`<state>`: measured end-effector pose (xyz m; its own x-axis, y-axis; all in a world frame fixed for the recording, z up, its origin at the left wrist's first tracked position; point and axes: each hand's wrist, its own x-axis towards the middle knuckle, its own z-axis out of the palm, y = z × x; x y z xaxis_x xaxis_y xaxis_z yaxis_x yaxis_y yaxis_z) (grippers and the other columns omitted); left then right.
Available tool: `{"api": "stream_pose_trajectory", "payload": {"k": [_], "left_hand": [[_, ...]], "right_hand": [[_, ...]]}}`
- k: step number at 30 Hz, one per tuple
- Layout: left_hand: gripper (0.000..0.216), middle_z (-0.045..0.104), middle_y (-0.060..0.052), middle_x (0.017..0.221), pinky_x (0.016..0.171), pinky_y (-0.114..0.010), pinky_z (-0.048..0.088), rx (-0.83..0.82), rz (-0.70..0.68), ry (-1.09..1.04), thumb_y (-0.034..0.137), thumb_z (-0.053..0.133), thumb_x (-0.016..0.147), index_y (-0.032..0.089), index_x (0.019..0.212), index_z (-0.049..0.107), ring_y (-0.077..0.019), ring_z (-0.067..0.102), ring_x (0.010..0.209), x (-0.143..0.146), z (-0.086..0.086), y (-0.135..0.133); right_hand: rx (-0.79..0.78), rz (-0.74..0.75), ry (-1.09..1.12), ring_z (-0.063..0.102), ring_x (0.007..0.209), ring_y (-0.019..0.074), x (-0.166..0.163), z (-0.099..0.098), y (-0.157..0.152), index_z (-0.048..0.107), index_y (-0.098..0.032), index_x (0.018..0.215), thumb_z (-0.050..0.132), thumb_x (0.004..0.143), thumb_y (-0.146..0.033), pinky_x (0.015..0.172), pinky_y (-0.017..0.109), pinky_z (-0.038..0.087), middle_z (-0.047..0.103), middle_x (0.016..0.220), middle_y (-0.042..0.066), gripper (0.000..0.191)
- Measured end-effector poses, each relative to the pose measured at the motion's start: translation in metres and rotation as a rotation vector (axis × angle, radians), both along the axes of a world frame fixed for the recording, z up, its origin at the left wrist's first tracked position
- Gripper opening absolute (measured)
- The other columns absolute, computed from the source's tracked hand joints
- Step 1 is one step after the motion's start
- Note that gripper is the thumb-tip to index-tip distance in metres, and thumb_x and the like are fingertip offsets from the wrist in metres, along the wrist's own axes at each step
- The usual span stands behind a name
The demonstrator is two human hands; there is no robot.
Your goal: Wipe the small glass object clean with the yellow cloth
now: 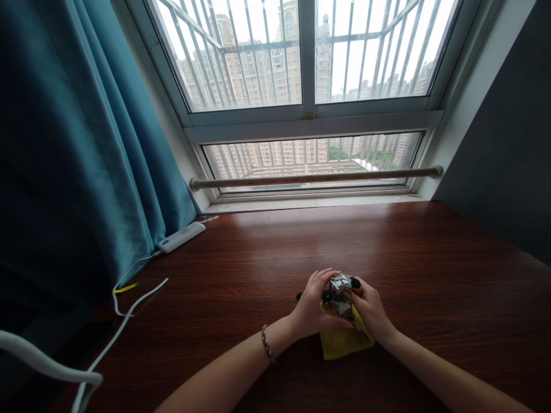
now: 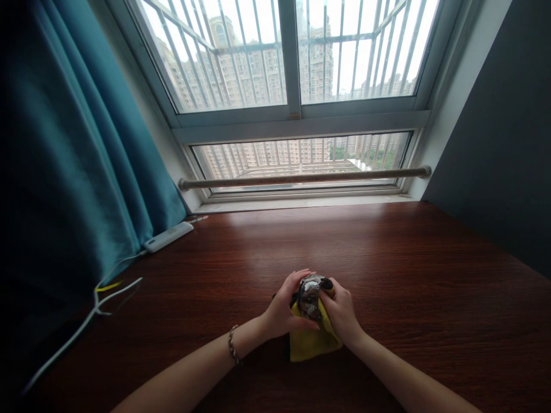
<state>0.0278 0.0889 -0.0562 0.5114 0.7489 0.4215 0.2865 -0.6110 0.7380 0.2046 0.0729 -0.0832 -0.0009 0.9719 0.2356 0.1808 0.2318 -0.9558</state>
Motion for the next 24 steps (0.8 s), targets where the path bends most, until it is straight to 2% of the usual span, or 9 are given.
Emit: {"api": "stream_pose_trajectory", "payload": {"k": [4,8,11,13,15,18,21,24], "left_hand": [[0.093,0.051,-0.015,0.130,0.111,-0.053,0.023,-0.006,-0.022,0.033,0.059,0.077,0.047,0.015,0.124,0.051,-0.0347,0.028,0.134,-0.005,0.003,0.006],[0.071,0.053,-0.011,0.128,0.110,-0.056,0.020,-0.021,-0.053,0.085,0.070,0.059,0.063,0.020,0.114,0.062,-0.0352,0.027,0.134,-0.007,0.003,0.009],[0.067,0.051,-0.010,0.131,0.110,-0.061,0.013,-0.010,-0.032,0.114,0.071,0.040,0.077,0.023,0.117,0.060,-0.0358,0.025,0.134,-0.006,-0.001,0.006],[0.072,0.048,-0.013,0.133,0.109,-0.061,0.014,0.007,-0.019,0.120,0.071,0.028,0.081,0.020,0.126,0.052,-0.0345,0.026,0.135,-0.003,-0.005,0.003],[0.084,0.043,-0.016,0.137,0.110,-0.058,0.018,0.036,-0.018,0.120,0.076,0.033,0.076,0.016,0.134,0.039,-0.0336,0.028,0.135,0.000,-0.008,0.001],[0.104,0.037,-0.018,0.142,0.112,-0.057,0.017,0.105,0.000,0.130,0.071,0.060,0.061,0.015,0.141,0.023,-0.0342,0.026,0.136,0.003,-0.009,-0.002],[0.092,0.039,-0.017,0.140,0.112,-0.059,0.015,0.170,0.046,0.134,0.055,0.066,0.068,0.017,0.139,0.022,-0.0324,0.024,0.137,0.004,-0.009,-0.003],[0.087,0.046,-0.015,0.135,0.112,-0.058,0.015,0.204,0.065,0.121,0.052,0.068,0.066,0.017,0.136,0.029,-0.0315,0.028,0.136,0.002,-0.007,-0.002]], "right_hand": [[0.010,0.043,0.008,0.051,0.074,0.0219,0.001,-0.001,-0.002,0.058,-0.010,0.087,0.057,0.087,-0.044,0.064,0.027,0.039,0.058,0.081,0.007,0.035],[0.055,0.054,-0.034,0.050,0.070,0.0191,-0.001,0.001,-0.003,0.057,-0.012,0.082,0.057,0.089,-0.041,0.063,0.025,0.037,0.057,0.077,0.004,0.030],[0.029,0.029,-0.017,0.051,0.073,0.0197,-0.002,0.000,-0.001,0.058,-0.012,0.084,0.058,0.088,-0.044,0.065,0.026,0.038,0.058,0.079,0.005,0.032],[0.008,0.001,-0.001,0.052,0.075,0.0212,-0.001,-0.002,0.001,0.060,-0.011,0.086,0.058,0.087,-0.045,0.066,0.027,0.039,0.059,0.082,0.006,0.034],[-0.008,-0.021,0.021,0.052,0.075,0.0225,0.000,-0.005,0.003,0.061,-0.010,0.087,0.059,0.085,-0.045,0.066,0.028,0.040,0.060,0.083,0.007,0.035],[-0.054,-0.030,0.094,0.053,0.076,0.0247,0.000,-0.005,0.004,0.061,-0.008,0.090,0.061,0.081,-0.047,0.066,0.030,0.043,0.060,0.084,0.009,0.039],[-0.096,-0.017,0.142,0.053,0.077,0.0264,-0.001,-0.003,0.003,0.061,-0.007,0.090,0.064,0.078,-0.050,0.066,0.031,0.044,0.061,0.084,0.011,0.045],[-0.088,0.012,0.144,0.053,0.077,0.0261,-0.001,-0.003,0.003,0.061,-0.007,0.091,0.064,0.080,-0.049,0.066,0.031,0.043,0.060,0.085,0.011,0.044]]}}
